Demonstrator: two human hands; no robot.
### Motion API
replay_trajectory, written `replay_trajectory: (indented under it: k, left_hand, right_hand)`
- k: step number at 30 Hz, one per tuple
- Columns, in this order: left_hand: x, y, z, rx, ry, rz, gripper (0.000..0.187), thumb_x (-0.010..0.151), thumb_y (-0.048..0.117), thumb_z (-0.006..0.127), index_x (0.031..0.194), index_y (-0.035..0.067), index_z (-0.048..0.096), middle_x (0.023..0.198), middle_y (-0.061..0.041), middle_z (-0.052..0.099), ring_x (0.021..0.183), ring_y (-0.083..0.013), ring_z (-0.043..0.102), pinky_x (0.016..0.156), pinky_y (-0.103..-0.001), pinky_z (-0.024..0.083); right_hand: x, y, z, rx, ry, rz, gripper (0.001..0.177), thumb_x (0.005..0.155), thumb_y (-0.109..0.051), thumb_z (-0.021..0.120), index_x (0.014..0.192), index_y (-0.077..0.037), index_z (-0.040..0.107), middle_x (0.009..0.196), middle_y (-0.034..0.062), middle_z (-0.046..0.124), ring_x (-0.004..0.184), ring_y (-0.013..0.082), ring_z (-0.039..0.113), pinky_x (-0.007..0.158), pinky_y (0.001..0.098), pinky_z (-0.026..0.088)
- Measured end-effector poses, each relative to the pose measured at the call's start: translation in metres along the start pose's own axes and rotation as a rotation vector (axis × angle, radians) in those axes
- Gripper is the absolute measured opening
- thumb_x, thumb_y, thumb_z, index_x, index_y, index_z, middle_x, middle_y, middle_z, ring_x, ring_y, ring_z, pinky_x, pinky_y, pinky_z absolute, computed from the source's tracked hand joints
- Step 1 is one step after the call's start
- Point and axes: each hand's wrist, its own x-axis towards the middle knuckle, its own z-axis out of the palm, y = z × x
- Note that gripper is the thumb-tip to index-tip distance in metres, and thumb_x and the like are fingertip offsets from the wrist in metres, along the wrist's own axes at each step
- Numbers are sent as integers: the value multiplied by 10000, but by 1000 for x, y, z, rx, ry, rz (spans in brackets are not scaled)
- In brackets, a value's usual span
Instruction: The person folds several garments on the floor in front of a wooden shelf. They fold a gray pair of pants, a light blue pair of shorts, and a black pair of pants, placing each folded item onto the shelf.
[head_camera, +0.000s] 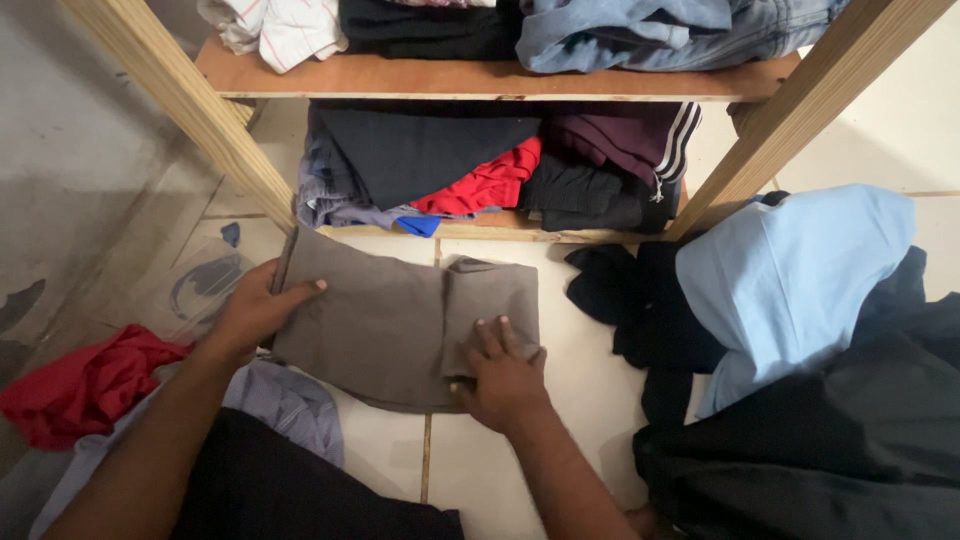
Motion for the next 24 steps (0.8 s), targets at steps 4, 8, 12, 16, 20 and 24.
replay_trajectory:
  k: [4,8,12,16,20,24]
  left_hand:
    - [-6,6,1,-146,-42,3,568,829,244,743,1327,9,602,1133,-182,708,982,-295,706,809,-433,590]
    - [-16,13,3,-291,-56,-59,583,817,244,721,1334,19,572,1140,-183,692,997,-308,701,826,-467,599]
    - [-27,18,10,-428,-88,-66,614,822,260,718,1356,3,556,1131,-201,683,996,-329,696,848,-484,588]
    - [-34,17,33,-476,-198,-69,688,816,291,711,1416,22,507,1170,-203,662,1059,-352,670,878,-517,577]
    - [-41,12,53,-506,-359,-95,795,787,321,730,1477,80,418,1278,-171,620,1175,-334,627,953,-539,552]
    - [-44,10,57,-437,-575,-40,863,796,388,716,1530,120,350,1334,-165,580,1221,-312,604,993,-528,531]
  right_hand:
    - [-1,-3,3,25,-12,0,649,910,-538,624,1485,-273,479,1703,29,152,1589,306,43,1164,756,169]
    - [2,-23,11,-65,-86,-56,711,932,-557,593,1546,-277,371,1713,69,37,1567,349,-31,1155,768,105]
    - [-3,-48,14,-76,-174,-145,741,918,-546,607,1562,-288,349,1718,74,30,1574,356,-47,1165,767,89]
    - [-6,-56,21,-43,-224,-197,750,894,-508,635,1554,-276,364,1713,69,69,1582,363,-36,1164,775,103]
    - [15,-30,18,317,-124,-227,718,784,-439,679,1431,-168,525,1510,113,450,1418,377,354,1101,595,347]
    - [28,-3,-5,940,72,-54,482,961,-379,517,1231,-52,745,1109,183,755,1037,342,705,886,390,558]
